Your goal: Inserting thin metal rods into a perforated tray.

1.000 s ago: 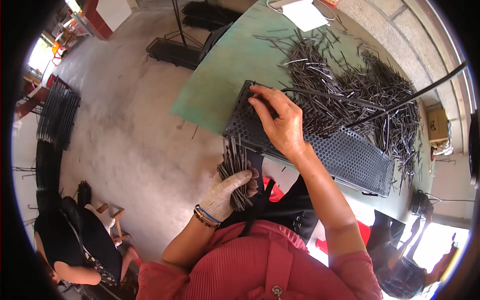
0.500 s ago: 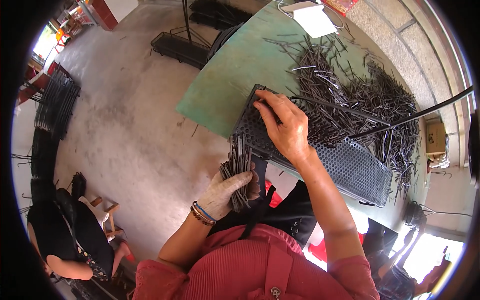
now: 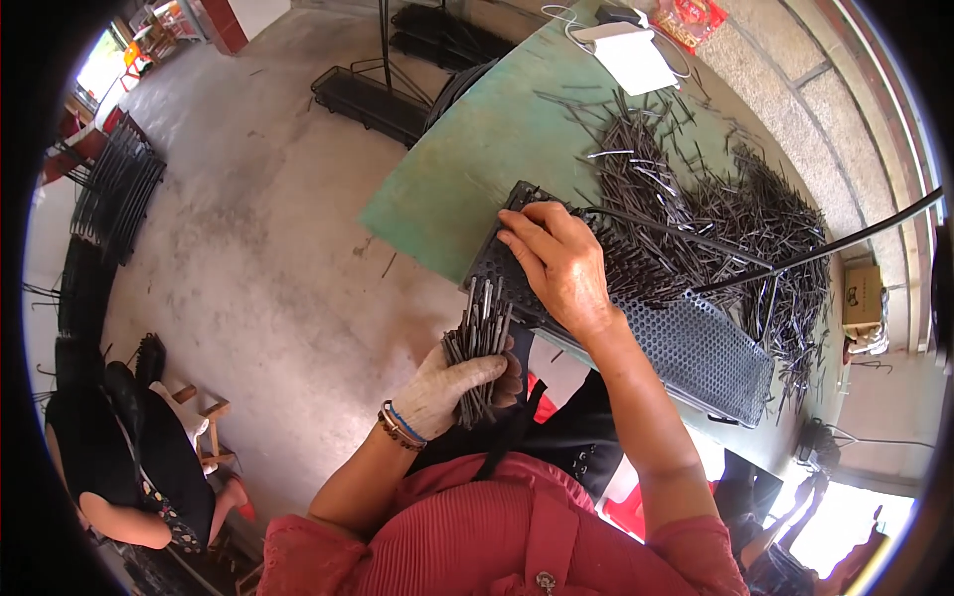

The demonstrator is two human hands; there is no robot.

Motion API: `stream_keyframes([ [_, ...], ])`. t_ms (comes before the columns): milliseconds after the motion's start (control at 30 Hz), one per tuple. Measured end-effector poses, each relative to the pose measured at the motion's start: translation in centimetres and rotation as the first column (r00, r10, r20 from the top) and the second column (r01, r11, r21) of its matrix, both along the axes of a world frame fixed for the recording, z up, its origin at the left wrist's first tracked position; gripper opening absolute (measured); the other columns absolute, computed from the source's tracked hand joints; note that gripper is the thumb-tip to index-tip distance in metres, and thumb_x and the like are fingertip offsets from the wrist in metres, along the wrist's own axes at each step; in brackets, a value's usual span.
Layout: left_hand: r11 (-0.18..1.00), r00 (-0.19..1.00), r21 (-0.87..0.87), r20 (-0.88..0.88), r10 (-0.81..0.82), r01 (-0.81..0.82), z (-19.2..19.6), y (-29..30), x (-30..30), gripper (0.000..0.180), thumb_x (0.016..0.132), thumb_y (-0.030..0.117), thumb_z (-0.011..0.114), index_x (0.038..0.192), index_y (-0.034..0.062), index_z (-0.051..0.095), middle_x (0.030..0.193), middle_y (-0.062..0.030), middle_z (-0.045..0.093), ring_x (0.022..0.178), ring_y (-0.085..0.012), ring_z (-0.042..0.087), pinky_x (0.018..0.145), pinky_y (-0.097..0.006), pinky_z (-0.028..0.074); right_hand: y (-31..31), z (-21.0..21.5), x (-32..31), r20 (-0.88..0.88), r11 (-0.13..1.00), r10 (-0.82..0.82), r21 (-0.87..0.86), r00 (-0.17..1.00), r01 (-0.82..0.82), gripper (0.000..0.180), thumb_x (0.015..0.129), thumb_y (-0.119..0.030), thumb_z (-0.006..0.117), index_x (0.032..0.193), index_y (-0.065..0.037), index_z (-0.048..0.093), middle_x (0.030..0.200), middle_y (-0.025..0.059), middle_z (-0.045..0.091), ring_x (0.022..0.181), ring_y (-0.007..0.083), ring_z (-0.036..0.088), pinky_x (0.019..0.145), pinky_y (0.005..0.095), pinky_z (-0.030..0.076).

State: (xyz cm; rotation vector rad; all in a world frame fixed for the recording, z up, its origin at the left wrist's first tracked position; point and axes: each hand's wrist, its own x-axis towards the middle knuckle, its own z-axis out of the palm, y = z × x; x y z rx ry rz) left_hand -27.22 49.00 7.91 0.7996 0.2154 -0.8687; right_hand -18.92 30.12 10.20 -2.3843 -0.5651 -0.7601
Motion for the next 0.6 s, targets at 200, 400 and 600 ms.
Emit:
stream_keyframes([
  [200,1.000,1.000,0.015,-0.009,0.019,-0.019,0.4,-0.1,0.1,0.031,0.088,0.015,0.066,0.115,0.0017,0.057,0.097,-0.0122,0.068,0.077,-0.0187,0.068,0.067,-0.034,0.059,0.8,1.4,-0.2,-0.140,0.991,-0.099,-0.105,0.985,0.085,0.017,0.085,-0.010,0.068,0.100,-0.002,0.069,0.092,0.0132,0.063,0.081,0.0324,0.063,0.069,0.0389,0.051],
  [400,0.999,1.000,0.040,0.027,0.014,-0.015,-0.6,0.0,-0.1,0.028,0.088,0.015,0.066,0.111,0.0012,0.058,0.095,-0.0118,0.068,0.071,-0.0148,0.065,0.065,-0.031,0.058,0.7,1.3,0.0,-0.214,1.000,0.012,0.011,0.977,-0.010,0.017,0.087,-0.009,0.066,0.101,0.001,0.069,0.091,0.0141,0.063,0.081,0.0345,0.063,0.070,0.0393,0.051],
  [600,0.997,0.999,0.072,0.038,0.022,-0.025,0.1,0.0,0.0,0.027,0.087,0.018,0.069,0.107,0.0011,0.061,0.092,-0.0099,0.069,0.073,-0.0148,0.066,0.064,-0.030,0.057,0.6,0.9,-0.2,-0.164,0.998,-0.002,0.061,0.986,0.012,0.020,0.086,-0.012,0.068,0.102,0.000,0.069,0.092,0.0136,0.061,0.073,0.0337,0.062,0.066,0.0401,0.051],
])
